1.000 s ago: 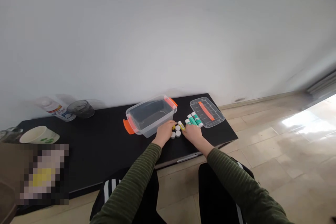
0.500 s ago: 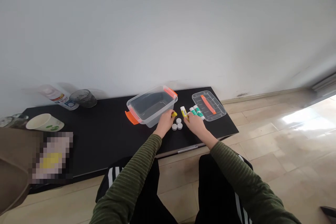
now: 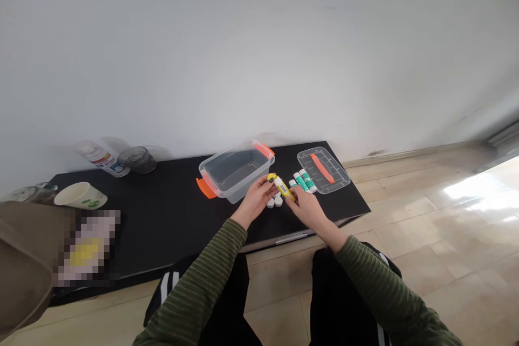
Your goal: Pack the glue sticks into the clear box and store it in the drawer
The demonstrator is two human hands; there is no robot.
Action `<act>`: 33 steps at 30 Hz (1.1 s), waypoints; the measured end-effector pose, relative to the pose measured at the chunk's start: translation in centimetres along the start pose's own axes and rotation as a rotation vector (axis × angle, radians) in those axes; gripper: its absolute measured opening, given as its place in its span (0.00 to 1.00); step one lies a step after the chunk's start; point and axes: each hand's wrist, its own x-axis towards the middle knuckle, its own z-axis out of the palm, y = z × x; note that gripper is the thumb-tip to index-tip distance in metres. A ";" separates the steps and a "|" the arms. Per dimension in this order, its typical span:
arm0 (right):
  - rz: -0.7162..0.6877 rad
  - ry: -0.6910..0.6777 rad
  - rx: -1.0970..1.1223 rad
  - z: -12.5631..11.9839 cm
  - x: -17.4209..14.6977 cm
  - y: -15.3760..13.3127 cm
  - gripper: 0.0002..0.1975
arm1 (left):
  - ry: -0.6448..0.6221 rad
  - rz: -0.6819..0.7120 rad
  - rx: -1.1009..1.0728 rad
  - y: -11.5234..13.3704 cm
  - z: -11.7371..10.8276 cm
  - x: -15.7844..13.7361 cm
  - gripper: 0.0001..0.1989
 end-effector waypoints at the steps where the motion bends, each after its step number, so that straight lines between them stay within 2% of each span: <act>1: 0.000 0.011 -0.015 -0.1 0.0 0.0 0.07 | -0.001 0.015 0.009 0.0 0.0 -0.1 0.15; 9: 0.003 0.066 -0.054 -0.9 -0.4 -0.2 0.10 | -0.027 0.075 0.132 0.7 0.5 -0.7 0.21; 14: -0.009 0.064 0.030 -0.8 -0.3 -0.4 0.08 | -0.012 0.122 0.175 0.2 0.8 -0.6 0.20; 17: 0.017 0.006 0.195 -0.2 -0.2 -0.1 0.06 | -0.036 0.111 0.225 -0.2 1.1 -0.2 0.21; 20: 0.065 -0.117 0.413 0.6 0.0 0.3 0.07 | -0.082 0.097 0.318 -0.4 1.1 0.4 0.23; 22: 0.074 -0.194 0.452 0.9 0.4 0.4 0.09 | -0.091 0.113 0.425 -0.5 0.7 0.8 0.25; 24: 0.078 -0.209 0.313 0.9 1.0 0.5 0.09 | -0.053 0.160 0.589 -0.5 0.1 1.1 0.25; 28: 0.160 -0.191 -0.173 0.8 2.4 0.9 0.13 | 0.086 0.226 1.056 -0.4 -1.5 0.6 0.23; 30: 0.226 -0.221 -0.296 0.8 2.8 1.1 0.17 | 0.089 0.214 1.286 -0.5 -2.1 0.0 0.19; 33: 0.271 -0.233 -0.351 1.1 3.2 1.3 0.19 | 0.026 0.211 1.536 -1.0 -2.7 -0.8 0.14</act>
